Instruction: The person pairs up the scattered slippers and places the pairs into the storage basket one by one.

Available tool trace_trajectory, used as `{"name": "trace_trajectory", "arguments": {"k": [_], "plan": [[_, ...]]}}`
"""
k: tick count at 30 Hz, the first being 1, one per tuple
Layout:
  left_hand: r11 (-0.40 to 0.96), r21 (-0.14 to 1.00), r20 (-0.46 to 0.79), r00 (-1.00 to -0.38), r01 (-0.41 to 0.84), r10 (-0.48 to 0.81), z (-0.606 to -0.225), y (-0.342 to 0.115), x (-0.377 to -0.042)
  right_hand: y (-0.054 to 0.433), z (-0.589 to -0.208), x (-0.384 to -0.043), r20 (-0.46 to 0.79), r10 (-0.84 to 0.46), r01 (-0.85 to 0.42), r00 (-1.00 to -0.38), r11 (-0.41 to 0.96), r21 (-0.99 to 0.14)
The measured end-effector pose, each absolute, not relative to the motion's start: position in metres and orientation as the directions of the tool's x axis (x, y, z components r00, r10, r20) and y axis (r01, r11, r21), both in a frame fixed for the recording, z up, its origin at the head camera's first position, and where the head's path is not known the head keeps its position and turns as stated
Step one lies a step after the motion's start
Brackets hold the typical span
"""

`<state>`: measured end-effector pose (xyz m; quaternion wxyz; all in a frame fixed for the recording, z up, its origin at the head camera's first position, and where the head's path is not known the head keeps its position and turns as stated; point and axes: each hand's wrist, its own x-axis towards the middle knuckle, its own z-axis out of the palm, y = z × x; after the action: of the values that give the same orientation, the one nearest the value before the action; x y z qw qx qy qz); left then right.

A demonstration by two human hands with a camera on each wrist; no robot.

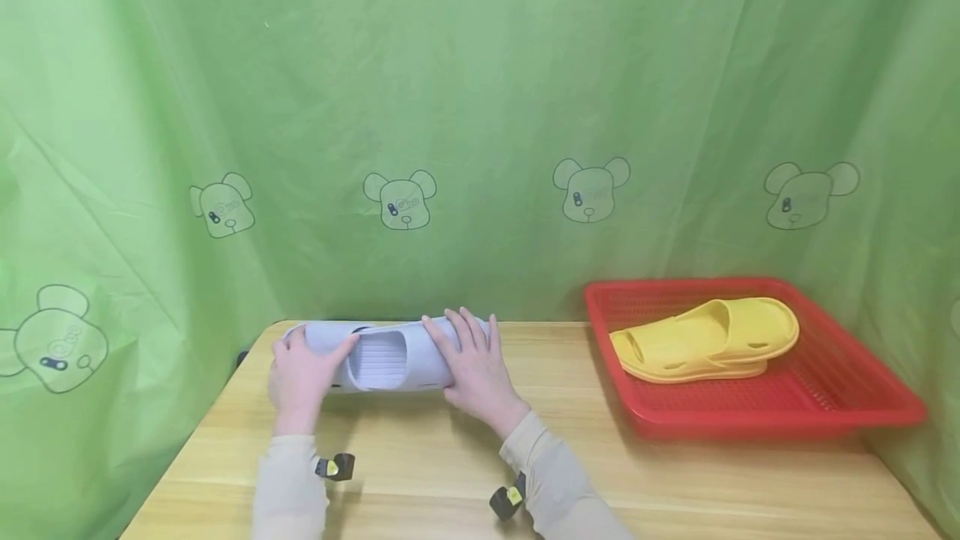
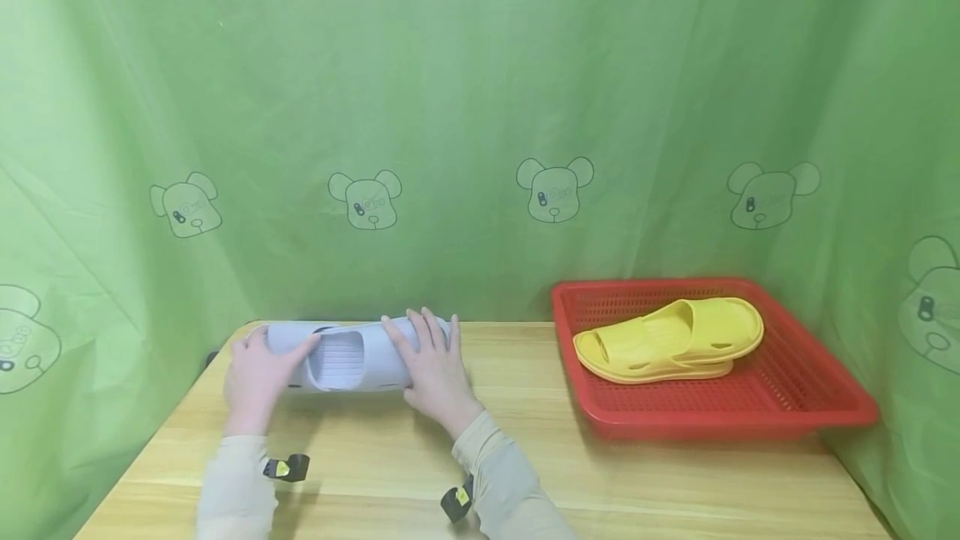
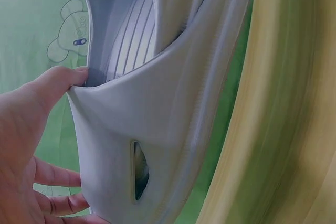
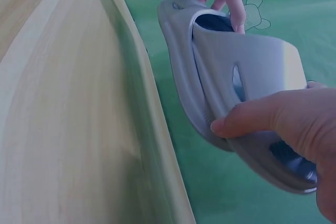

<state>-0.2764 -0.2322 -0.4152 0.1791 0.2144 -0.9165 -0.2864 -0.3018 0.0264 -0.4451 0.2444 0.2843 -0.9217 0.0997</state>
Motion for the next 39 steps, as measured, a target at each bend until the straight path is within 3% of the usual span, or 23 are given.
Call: {"name": "trace_trajectory", "arguments": {"k": [27, 39], "plan": [[0.765, 0.581, 0.215, -0.854, -0.278, -0.474, -0.413, -0.222, -0.277, 0.026, -0.451, -0.304, 0.615, -0.432, -0.609, -0.659, 0.787, -0.100], [0.785, 0.603, 0.253, -0.900, -0.141, -0.356, -0.415, -0.227, -0.279, 0.035, -0.454, -0.313, 0.626, -0.409, -0.609, -0.664, 0.782, -0.135]]}}
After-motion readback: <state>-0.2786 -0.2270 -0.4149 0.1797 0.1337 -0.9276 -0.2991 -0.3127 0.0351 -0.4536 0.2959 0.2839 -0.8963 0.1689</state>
